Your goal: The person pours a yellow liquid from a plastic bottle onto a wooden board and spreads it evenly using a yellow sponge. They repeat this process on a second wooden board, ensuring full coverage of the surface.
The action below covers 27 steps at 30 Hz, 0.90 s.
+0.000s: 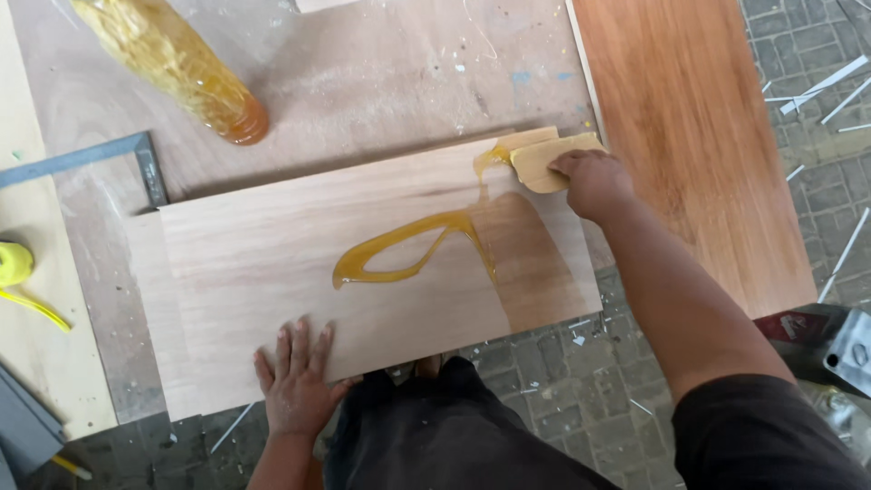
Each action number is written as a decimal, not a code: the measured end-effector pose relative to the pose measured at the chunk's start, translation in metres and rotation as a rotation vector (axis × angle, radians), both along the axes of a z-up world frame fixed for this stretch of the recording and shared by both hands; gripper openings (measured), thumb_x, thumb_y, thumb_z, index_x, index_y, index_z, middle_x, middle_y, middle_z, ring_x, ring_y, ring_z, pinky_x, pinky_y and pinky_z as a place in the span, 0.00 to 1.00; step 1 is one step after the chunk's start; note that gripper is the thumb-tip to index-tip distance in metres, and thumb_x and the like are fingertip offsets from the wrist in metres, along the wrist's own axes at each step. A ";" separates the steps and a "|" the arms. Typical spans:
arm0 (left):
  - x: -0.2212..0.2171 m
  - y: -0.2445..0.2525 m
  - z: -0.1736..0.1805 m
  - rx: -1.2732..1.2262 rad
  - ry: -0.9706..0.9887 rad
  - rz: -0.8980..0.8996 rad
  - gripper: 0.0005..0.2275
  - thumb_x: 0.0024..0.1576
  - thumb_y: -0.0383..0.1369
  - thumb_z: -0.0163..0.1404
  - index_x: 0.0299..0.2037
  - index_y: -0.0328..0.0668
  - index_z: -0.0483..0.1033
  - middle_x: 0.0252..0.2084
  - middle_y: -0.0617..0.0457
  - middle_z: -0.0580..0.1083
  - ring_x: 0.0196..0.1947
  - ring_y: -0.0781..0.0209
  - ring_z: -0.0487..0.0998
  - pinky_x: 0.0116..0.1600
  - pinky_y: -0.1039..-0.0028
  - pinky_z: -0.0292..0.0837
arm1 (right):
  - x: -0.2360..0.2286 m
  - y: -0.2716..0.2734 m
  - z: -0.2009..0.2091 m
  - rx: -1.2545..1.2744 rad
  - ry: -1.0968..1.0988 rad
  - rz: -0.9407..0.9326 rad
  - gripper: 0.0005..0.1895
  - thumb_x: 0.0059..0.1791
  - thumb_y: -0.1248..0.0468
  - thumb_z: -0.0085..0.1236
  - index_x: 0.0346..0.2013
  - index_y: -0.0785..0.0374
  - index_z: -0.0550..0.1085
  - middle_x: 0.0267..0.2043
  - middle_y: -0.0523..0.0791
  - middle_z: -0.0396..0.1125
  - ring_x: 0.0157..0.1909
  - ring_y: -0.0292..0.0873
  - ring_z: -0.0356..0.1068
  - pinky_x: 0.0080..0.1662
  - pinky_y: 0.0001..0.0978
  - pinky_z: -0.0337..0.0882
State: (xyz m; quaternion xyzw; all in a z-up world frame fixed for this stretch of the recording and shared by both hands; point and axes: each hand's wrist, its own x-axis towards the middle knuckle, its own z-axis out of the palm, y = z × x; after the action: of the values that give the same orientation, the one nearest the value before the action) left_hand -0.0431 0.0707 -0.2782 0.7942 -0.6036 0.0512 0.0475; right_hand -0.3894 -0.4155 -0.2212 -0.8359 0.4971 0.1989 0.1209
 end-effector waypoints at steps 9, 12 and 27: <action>0.001 0.001 0.004 -0.002 0.156 -0.026 0.43 0.51 0.69 0.39 0.77 0.64 0.55 0.81 0.51 0.52 0.80 0.41 0.48 0.75 0.34 0.33 | -0.040 0.099 0.056 0.143 0.289 0.121 0.34 0.46 0.69 0.47 0.61 0.31 0.73 0.66 0.31 0.68 0.61 0.44 0.72 0.58 0.43 0.72; 0.001 0.001 0.006 -0.003 0.124 -0.023 0.44 0.49 0.68 0.42 0.77 0.61 0.57 0.81 0.51 0.53 0.79 0.39 0.51 0.75 0.32 0.39 | -0.055 0.147 0.074 0.252 0.393 0.040 0.36 0.48 0.71 0.46 0.64 0.28 0.70 0.69 0.26 0.63 0.66 0.39 0.68 0.62 0.39 0.69; -0.001 0.000 0.002 -0.010 0.059 0.024 0.46 0.44 0.71 0.42 0.75 0.68 0.59 0.80 0.53 0.56 0.79 0.44 0.55 0.75 0.33 0.43 | 0.004 0.130 0.082 -0.249 -0.621 0.271 0.31 0.42 0.76 0.43 0.56 0.58 0.79 0.59 0.49 0.74 0.59 0.53 0.74 0.54 0.47 0.72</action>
State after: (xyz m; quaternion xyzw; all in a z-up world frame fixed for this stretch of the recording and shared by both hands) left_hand -0.0443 0.0712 -0.2761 0.8024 -0.5919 0.0314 0.0689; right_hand -0.3855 -0.2851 -0.1395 -0.9231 0.3418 -0.1122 0.1360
